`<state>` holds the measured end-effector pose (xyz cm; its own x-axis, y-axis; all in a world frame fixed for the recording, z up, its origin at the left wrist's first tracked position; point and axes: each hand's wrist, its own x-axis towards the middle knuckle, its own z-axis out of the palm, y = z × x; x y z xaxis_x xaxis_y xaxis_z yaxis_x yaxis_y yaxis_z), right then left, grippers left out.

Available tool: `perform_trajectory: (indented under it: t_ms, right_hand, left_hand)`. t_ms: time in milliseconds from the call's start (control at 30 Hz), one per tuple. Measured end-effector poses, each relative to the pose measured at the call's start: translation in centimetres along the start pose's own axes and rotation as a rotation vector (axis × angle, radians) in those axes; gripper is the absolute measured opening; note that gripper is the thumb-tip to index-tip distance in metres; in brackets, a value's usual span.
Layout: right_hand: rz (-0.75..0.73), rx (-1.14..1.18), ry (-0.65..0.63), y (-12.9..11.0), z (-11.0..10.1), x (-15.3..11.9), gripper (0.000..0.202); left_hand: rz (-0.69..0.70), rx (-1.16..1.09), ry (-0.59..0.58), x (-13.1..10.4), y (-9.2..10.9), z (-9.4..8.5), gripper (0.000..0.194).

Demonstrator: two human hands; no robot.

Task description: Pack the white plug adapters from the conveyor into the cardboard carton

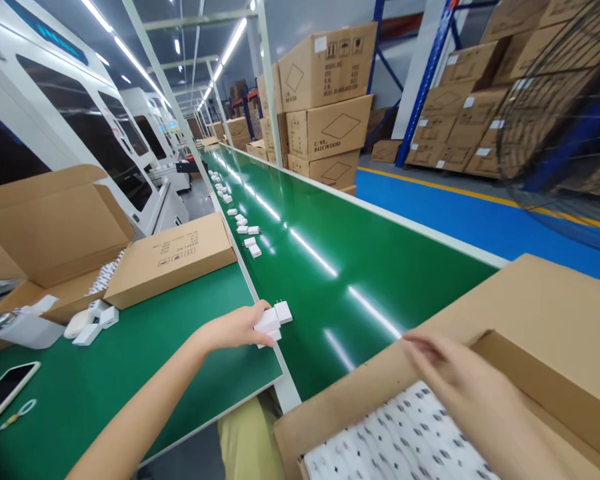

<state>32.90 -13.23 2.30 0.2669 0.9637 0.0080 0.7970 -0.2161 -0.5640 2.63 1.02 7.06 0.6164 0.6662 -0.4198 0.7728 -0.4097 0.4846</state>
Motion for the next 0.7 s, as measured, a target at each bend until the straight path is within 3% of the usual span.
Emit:
perform_trajectory:
  t_ms: [67, 133, 200, 300, 400, 600, 700]
  right_hand:
    - [-0.053, -0.051, -0.230, -5.4, 2.2, 2.6, 0.030]
    - [-0.099, -0.087, -0.323, -9.2, 5.4, 4.8, 0.029]
    - [-0.094, -0.141, -0.364, -11.2, 8.6, 6.7, 0.032]
    - [-0.076, -0.203, -0.419, -11.7, 11.8, 8.5, 0.032]
    - [-0.107, -0.186, -0.509, -11.1, 12.8, 9.1, 0.026]
    - [-0.118, -0.105, -0.679, -9.9, 11.6, 9.4, 0.019]
    - [-0.060, -0.184, -0.643, -9.7, 10.5, 9.4, 0.018]
  left_hand:
    - [-0.103, 0.096, 0.013, -1.6, 0.4, -0.6, 0.045]
    - [-0.164, 0.257, 0.024, -2.7, 0.6, -0.7, 0.044]
    - [-0.188, 0.422, 0.028, -3.4, 0.6, -0.6, 0.042]
    - [-0.243, 0.573, 0.022, -4.3, 0.1, -0.2, 0.043]
    - [-0.311, 0.628, -0.002, -4.7, -0.4, 0.3, 0.045]
    - [-0.310, 0.618, -0.016, -4.4, -0.8, 1.2, 0.036]
    - [-0.232, 0.534, 0.053, -5.2, -1.5, 0.7, 0.049]
